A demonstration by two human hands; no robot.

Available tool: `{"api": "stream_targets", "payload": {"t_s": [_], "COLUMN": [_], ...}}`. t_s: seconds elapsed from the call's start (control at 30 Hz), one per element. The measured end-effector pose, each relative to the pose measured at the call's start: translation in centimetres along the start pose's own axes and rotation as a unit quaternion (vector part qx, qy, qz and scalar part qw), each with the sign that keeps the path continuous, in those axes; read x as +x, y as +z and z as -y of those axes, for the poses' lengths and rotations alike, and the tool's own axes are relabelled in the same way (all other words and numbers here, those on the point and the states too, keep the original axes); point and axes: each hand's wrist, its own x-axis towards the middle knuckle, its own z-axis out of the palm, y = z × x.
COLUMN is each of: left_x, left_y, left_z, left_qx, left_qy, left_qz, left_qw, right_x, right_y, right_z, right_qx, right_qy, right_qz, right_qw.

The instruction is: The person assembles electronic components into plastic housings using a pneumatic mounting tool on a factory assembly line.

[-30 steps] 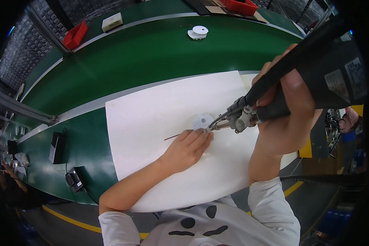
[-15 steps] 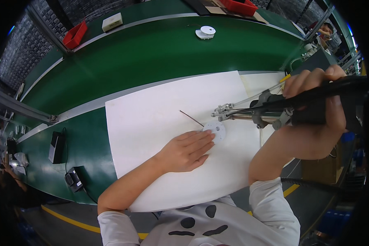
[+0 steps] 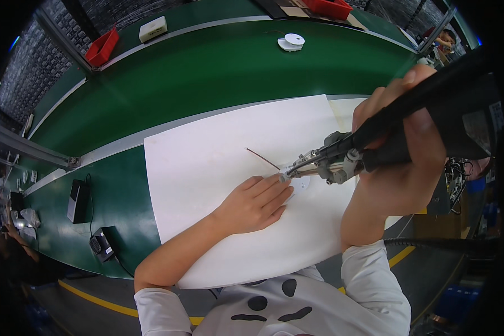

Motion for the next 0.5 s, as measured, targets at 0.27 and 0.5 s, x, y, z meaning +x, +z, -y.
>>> {"api": "stream_targets", "payload": {"t_s": [0.27, 0.5], "left_x": [0.0, 0.0], "left_y": [0.0, 0.3], "left_z": [0.0, 0.0], "left_qx": [-0.008, -0.024], "left_qy": [-0.004, -0.008], "left_qz": [0.005, 0.006], "left_qw": [1.000, 1.000], "right_x": [-0.1, -0.3], "right_y": [0.8, 1.5], "right_z": [0.0, 0.1], "right_qx": [0.007, 0.019], "right_qy": [0.002, 0.007], "right_qz": [0.014, -0.005], "right_qw": [1.000, 1.000]}}
